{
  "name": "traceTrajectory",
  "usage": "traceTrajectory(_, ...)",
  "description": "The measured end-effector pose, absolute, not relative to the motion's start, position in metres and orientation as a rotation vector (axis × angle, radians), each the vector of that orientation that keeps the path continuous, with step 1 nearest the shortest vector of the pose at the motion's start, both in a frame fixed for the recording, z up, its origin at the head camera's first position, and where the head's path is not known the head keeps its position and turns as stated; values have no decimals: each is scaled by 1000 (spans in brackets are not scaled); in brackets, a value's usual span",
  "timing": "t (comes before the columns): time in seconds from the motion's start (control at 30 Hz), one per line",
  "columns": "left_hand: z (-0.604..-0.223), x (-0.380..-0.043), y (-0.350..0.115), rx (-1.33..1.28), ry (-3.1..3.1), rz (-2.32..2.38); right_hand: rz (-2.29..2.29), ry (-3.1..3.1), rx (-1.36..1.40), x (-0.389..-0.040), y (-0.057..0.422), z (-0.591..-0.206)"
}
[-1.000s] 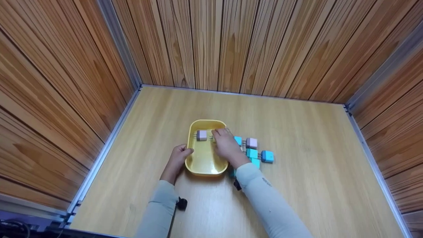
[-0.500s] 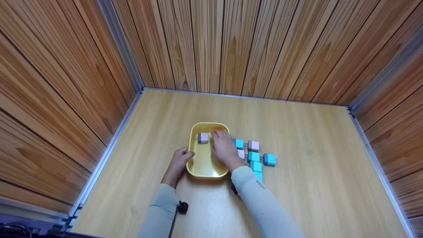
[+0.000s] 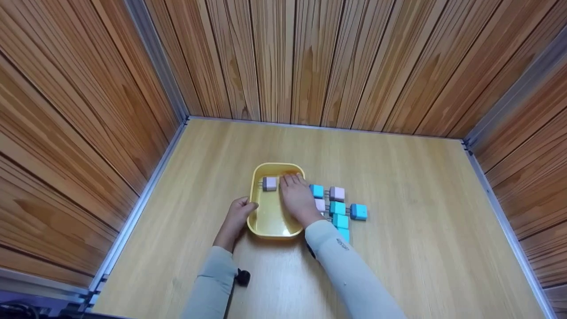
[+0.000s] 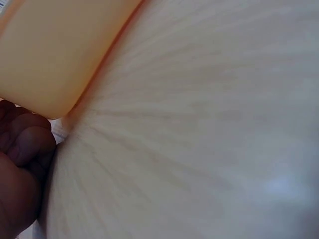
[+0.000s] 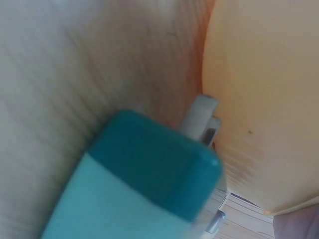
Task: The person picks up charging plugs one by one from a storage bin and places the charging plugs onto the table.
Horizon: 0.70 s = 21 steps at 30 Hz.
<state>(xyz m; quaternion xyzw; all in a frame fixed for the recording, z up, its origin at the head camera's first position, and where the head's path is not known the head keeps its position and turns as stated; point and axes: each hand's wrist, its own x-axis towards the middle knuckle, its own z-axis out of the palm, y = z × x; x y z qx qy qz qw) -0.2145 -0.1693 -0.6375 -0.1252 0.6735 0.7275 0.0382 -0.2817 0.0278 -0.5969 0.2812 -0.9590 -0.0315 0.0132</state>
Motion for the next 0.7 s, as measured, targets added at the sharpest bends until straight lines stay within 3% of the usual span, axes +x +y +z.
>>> traceTrajectory(0.7,-637,-214,-170,-366,2096,2202,-13,-2928,842,-283,27,-598)
